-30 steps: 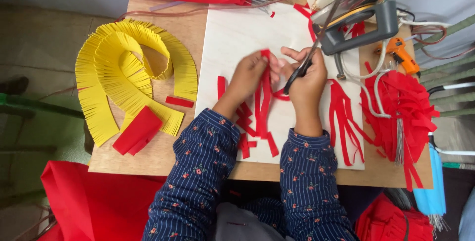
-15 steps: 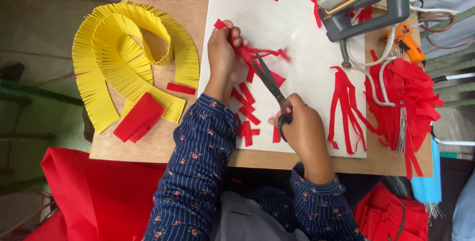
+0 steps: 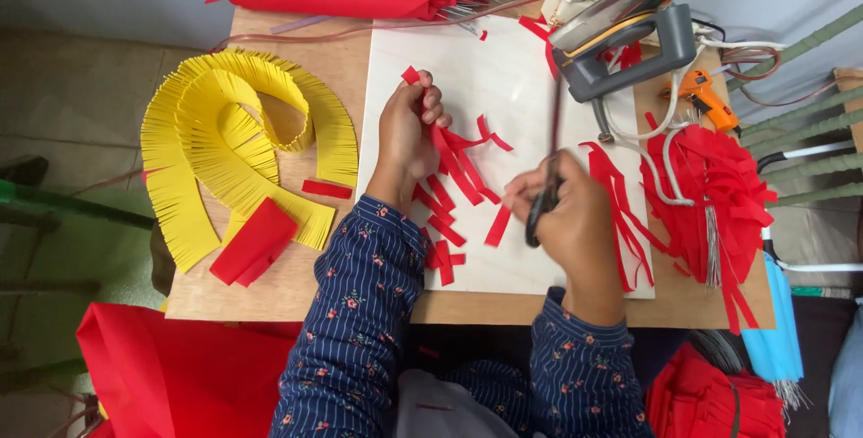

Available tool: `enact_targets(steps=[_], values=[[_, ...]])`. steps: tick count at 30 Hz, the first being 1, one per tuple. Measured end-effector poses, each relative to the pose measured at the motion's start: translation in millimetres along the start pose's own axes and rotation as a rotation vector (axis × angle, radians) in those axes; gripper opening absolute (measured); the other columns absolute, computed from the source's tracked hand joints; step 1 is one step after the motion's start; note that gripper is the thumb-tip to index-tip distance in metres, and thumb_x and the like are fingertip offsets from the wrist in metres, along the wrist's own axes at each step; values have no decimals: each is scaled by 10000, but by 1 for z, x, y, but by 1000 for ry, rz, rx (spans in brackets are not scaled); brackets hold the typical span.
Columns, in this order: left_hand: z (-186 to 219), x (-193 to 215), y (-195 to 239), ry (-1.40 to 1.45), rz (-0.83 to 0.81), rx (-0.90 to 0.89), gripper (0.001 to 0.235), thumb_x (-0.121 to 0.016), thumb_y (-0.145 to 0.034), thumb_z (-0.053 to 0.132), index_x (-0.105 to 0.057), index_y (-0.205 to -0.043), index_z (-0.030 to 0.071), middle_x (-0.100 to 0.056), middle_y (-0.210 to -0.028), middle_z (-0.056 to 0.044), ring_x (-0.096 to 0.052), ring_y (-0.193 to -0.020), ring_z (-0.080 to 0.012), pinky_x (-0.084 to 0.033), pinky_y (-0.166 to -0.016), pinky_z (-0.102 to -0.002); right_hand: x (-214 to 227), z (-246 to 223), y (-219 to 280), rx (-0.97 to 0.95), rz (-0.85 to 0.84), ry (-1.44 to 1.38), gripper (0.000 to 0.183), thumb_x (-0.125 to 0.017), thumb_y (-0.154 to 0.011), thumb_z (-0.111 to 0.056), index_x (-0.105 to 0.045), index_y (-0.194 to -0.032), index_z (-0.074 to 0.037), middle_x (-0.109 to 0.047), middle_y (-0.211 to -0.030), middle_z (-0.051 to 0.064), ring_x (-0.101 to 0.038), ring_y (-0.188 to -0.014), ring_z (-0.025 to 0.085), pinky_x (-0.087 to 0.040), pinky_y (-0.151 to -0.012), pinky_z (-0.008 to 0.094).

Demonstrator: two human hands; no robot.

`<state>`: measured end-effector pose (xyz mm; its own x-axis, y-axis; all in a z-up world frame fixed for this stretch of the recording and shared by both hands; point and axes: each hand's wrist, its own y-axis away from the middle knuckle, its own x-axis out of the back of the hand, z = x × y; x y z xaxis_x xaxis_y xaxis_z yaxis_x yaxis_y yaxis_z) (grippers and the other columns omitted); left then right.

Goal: Cutting red fabric into thin strips using scissors on a workbench.

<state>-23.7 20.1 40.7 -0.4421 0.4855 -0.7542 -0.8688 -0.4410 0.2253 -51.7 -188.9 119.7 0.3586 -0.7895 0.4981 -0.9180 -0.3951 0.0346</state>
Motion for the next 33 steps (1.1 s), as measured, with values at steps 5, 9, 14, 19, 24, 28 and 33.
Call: enact_targets(steps=[5, 9, 14, 19, 24, 28, 33], values=[[-1, 4, -2, -6, -92, 21, 183, -327, -1017, 120, -503, -974, 143, -297, -750, 105, -318, -609, -9, -424, -546, -174, 8, -26, -20, 309, 180, -238, 527, -840, -871, 26, -349, -954, -144, -768, -962, 125, -731, -781, 84, -560, -731, 151], [-15, 8, -5, -120, -185, 80, 158, -381, -1012, 152, -533, -981, 122, -290, -754, 114, -324, -617, 3, -391, -516, -165, -22, 2, -76, 405, 212, -353, 500, -804, -896, 33, -348, -977, -157, -763, -1012, 138, -731, -836, 103, -557, -752, 165], [-22, 7, -4, -300, -205, 65, 260, -630, -982, 278, -650, -1035, 24, -387, -691, 50, -389, -566, -52, -434, -490, -192, -56, 48, -124, 411, 247, -404, 490, -780, -853, 95, -371, -937, -161, -776, -998, 163, -736, -763, 135, -575, -719, 212], [-11, -5, 8, -551, -196, 0, 145, -739, -893, 163, -725, -926, 23, -497, -613, 21, -442, -508, -45, -455, -467, -189, -55, 59, -123, 370, 308, -511, 515, -774, -875, 108, -342, -963, -158, -761, -1037, 182, -745, -773, 134, -584, -723, 206], [-27, 4, -4, -588, -148, -21, 149, -799, -821, 70, -738, -925, -16, -574, -596, -17, -438, -477, -21, -409, -445, -162, -56, 55, -116, 393, 334, -547, 514, -763, -876, 134, -343, -943, -157, -759, -1033, 201, -728, -749, 125, -578, -717, 210], [-21, 4, -1, -447, -41, -39, 169, -834, -834, 112, -725, -917, 12, -511, -578, 14, -426, -460, -34, -400, -442, -164, -56, 51, -115, 416, 323, -591, 513, -761, -881, 134, -341, -944, -154, -753, -1045, 207, -722, -758, 128, -576, -722, 220], [-17, 6, -3, -233, 145, -89, 190, -752, -947, 243, -663, -942, 75, -459, -619, 33, -448, -498, -67, -384, -463, -192, -53, 49, -111, 411, 339, -641, 509, -746, -890, 146, -337, -957, -148, -743, -1064, 225, -718, -757, 144, -577, -723, 233]])
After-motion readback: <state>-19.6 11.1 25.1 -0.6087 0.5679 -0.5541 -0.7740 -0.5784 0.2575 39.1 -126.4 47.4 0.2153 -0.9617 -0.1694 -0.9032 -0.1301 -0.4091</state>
